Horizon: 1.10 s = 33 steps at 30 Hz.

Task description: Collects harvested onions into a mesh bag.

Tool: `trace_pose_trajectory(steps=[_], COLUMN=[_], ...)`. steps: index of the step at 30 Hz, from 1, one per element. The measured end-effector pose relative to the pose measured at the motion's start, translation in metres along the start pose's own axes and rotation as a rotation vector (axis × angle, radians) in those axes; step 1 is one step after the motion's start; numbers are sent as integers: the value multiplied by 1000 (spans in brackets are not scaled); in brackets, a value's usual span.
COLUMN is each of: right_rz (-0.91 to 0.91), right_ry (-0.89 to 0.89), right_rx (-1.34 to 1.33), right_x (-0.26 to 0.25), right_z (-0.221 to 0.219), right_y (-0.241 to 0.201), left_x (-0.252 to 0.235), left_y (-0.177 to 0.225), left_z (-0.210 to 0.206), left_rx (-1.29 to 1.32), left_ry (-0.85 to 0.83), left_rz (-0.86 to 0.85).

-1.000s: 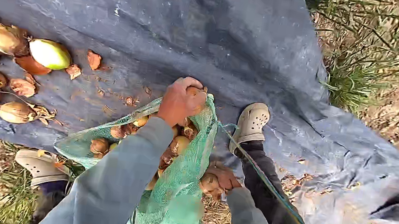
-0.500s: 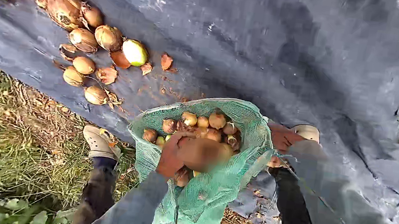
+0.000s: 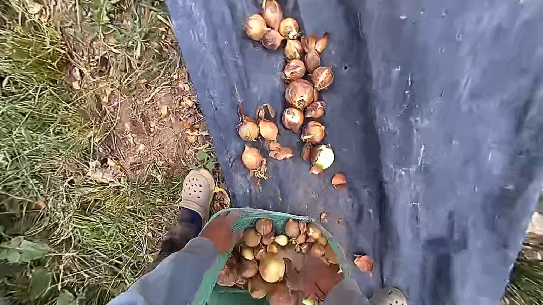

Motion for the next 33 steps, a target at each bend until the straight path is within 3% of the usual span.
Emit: trace_pose_trajectory(steps=[3, 7, 10, 12, 14, 17, 22, 25, 28, 30, 33], right_rz=[-178, -234, -124, -91, -88, -133, -157, -53, -5, -58, -119], right_ry=[-19, 496, 893, 966, 926, 906, 904, 880, 897, 743, 219], right_rx=[227, 111, 194, 230, 236, 210, 131, -142, -504, -580, -228], right_x=[-8, -19, -57, -92, -115, -145, -159, -134, -80, -43, -15], right_z=[-16, 64, 142, 190, 208, 213, 214, 207, 155, 88, 18], right_y=[6, 17, 9, -10, -25, -28, -13, 11, 40, 59, 73], left_x=[1, -21, -44, -76, -111, -154, -165, -156, -143, -130, -115], left_y=[-20, -13, 32, 65, 84, 97, 97, 90, 77, 58, 49], left_z=[27, 46, 68, 90, 94, 89, 81, 86, 83, 62, 36], left_rx=[113, 417, 183, -147, -373, -614, -836, -820, -531, -411, -208], left_ry=[-37, 21, 314, 508, 540, 432, 276, 218, 275, 284, 279], left_rz=[-19, 118, -83, -219, -250, -197, -203, -186, -80, -40, 46])
Point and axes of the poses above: each hand's wrist, its own x-axis away from the middle knuckle, its own z-axis out of the back of the hand, y = z × x, the point moved 1 cm from there along -x, towards the middle knuckle, and after that the axes turned 9 degrees about y, right-handed, at the moved point
